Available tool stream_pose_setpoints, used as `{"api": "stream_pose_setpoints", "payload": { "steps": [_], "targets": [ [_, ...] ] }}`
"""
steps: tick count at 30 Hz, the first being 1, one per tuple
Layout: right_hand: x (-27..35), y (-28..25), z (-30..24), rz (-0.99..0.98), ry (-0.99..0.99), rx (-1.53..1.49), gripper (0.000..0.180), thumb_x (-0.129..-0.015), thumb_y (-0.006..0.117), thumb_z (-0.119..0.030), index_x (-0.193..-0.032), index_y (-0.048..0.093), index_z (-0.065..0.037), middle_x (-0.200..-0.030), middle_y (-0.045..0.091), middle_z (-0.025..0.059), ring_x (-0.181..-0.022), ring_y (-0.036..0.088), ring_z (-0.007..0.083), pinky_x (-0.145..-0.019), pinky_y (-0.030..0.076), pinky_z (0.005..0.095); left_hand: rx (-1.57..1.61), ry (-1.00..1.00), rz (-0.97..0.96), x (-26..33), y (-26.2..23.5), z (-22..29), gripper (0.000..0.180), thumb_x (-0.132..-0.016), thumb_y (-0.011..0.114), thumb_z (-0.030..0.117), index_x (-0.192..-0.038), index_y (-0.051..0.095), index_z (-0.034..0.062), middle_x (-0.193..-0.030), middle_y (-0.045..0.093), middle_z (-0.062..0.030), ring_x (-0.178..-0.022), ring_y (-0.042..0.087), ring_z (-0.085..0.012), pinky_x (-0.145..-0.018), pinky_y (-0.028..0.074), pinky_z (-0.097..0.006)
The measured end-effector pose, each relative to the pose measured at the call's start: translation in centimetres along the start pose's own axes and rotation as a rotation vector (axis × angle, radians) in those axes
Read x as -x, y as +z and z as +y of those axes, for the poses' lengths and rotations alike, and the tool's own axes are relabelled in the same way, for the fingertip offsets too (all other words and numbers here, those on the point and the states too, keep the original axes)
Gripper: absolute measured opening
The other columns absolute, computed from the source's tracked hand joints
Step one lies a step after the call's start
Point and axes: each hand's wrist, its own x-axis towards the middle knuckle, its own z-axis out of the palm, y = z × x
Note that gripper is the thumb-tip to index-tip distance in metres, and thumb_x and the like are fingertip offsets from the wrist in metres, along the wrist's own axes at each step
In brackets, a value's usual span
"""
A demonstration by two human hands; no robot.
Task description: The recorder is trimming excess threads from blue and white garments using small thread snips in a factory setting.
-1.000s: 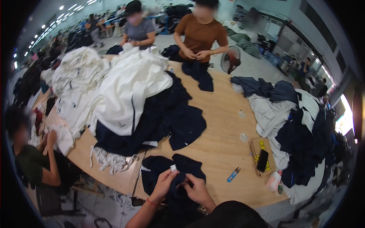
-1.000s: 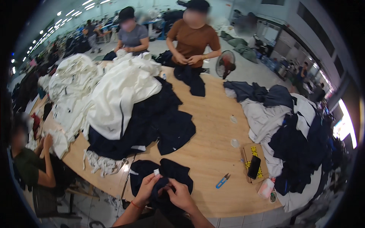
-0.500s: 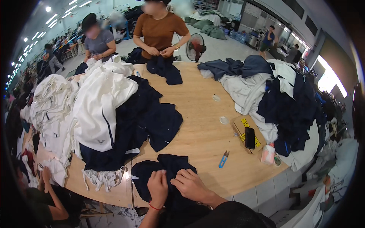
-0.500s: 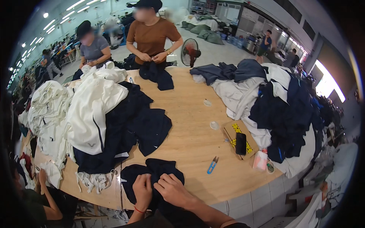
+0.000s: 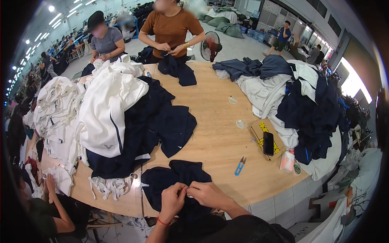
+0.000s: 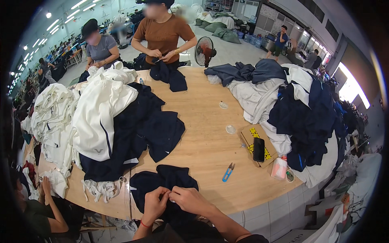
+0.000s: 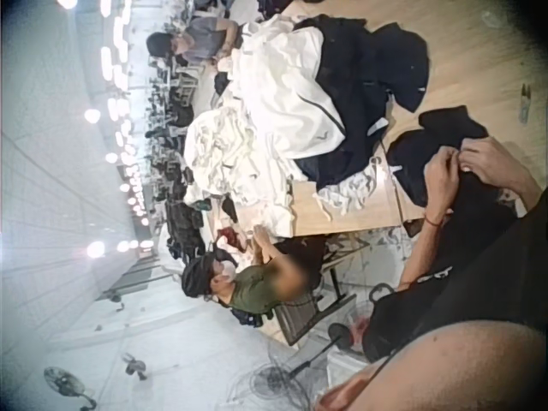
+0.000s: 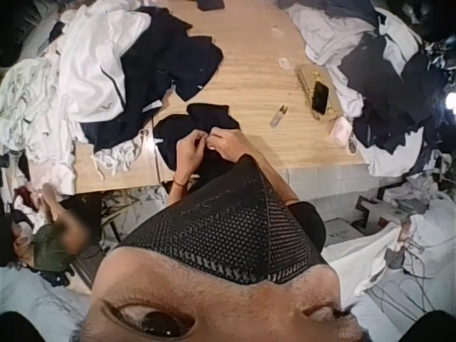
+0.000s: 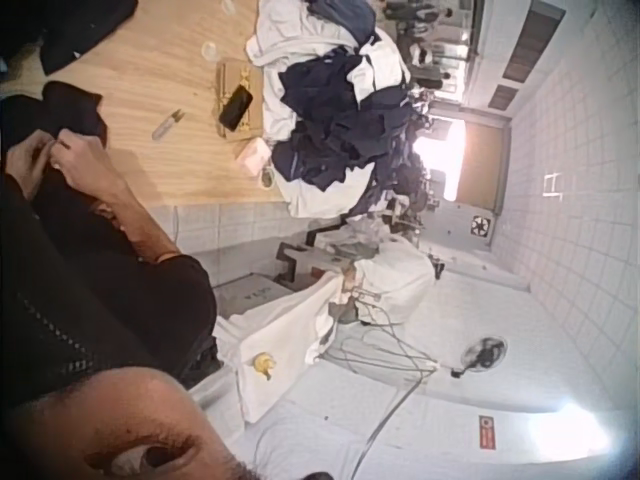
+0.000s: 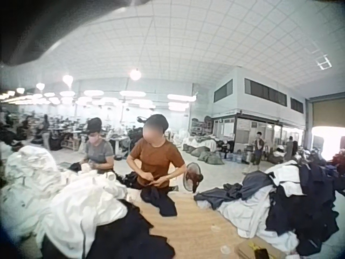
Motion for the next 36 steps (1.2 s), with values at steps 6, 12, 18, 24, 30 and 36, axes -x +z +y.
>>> {"api": "stream_pose_setpoints", "payload": {
  "steps": [6,12,18,24,30,36],
  "targets": [
    [1.2,0.7,1.4,-0.003,0.209,0.035,0.009,-0.096,0.072,-0.011,-0.099,0.068,-0.004,-0.093,0.071,0.0128,-0.081,0.072,0.0375,-0.070,0.057,0.0454,0.032,0.092,-0.250,0.3,1.3,-3.3,0.029,-0.100,0.074,0.018,-0.122,0.071,-0.0014,-0.114,0.074,-0.0216,-0.102,0.073,-0.0350,-0.085,0.057,-0.042],
    [1.8,0.2,2.5,0.227,0.475,-0.173,0.007,-0.095,0.072,-0.006,-0.097,0.067,-0.001,-0.090,0.076,0.0161,-0.081,0.077,0.0308,-0.074,0.059,0.0381,-0.305,0.136,-0.297,0.7,2.0,-4.4,0.050,-0.091,0.081,0.031,-0.129,0.069,0.0010,-0.111,0.073,-0.0204,-0.104,0.071,-0.0409,-0.092,0.055,-0.048],
    [2.7,-1.6,4.6,0.670,0.380,-0.742,0.010,-0.100,0.065,0.006,-0.103,0.057,0.001,-0.097,0.077,0.0171,-0.091,0.077,0.0219,-0.081,0.062,0.0333,0.344,-0.073,0.237,0.0,0.5,-2.7,0.029,-0.094,0.077,0.001,-0.121,0.065,0.0000,-0.106,0.073,-0.0082,-0.097,0.069,-0.0151,-0.087,0.055,-0.029],
    [2.4,-1.9,3.7,0.477,0.437,-1.292,0.019,-0.102,0.064,0.004,-0.117,0.056,-0.004,-0.099,0.065,0.0078,-0.076,0.067,0.0140,-0.080,0.057,0.0281,0.374,0.153,0.461,-0.8,-2.0,3.1,0.034,-0.090,0.072,-0.009,-0.121,0.061,-0.0001,-0.111,0.066,-0.0102,-0.103,0.067,-0.0179,-0.091,0.053,-0.030],
    [-1.5,-1.3,-1.4,0.386,0.273,-0.543,0.056,-0.086,0.087,-0.003,-0.137,0.065,-0.003,-0.101,0.065,0.0033,-0.078,0.057,0.0057,-0.068,0.043,0.0205,0.121,0.328,0.198,-0.5,0.4,2.6,0.045,-0.071,0.080,-0.005,-0.114,0.068,-0.0010,-0.110,0.071,-0.0193,-0.100,0.072,-0.0372,-0.086,0.059,-0.040],
    [-0.4,-2.0,-1.0,0.325,0.243,-0.434,0.034,-0.087,0.080,0.000,-0.120,0.073,-0.004,-0.094,0.072,0.0112,-0.074,0.066,0.0168,-0.063,0.051,0.0283,0.191,0.266,-0.017,1.1,-0.9,1.2,0.046,-0.078,0.085,0.003,-0.121,0.069,-0.0004,-0.127,0.068,-0.0193,-0.117,0.069,-0.0350,-0.099,0.055,-0.040]
  ]
}}
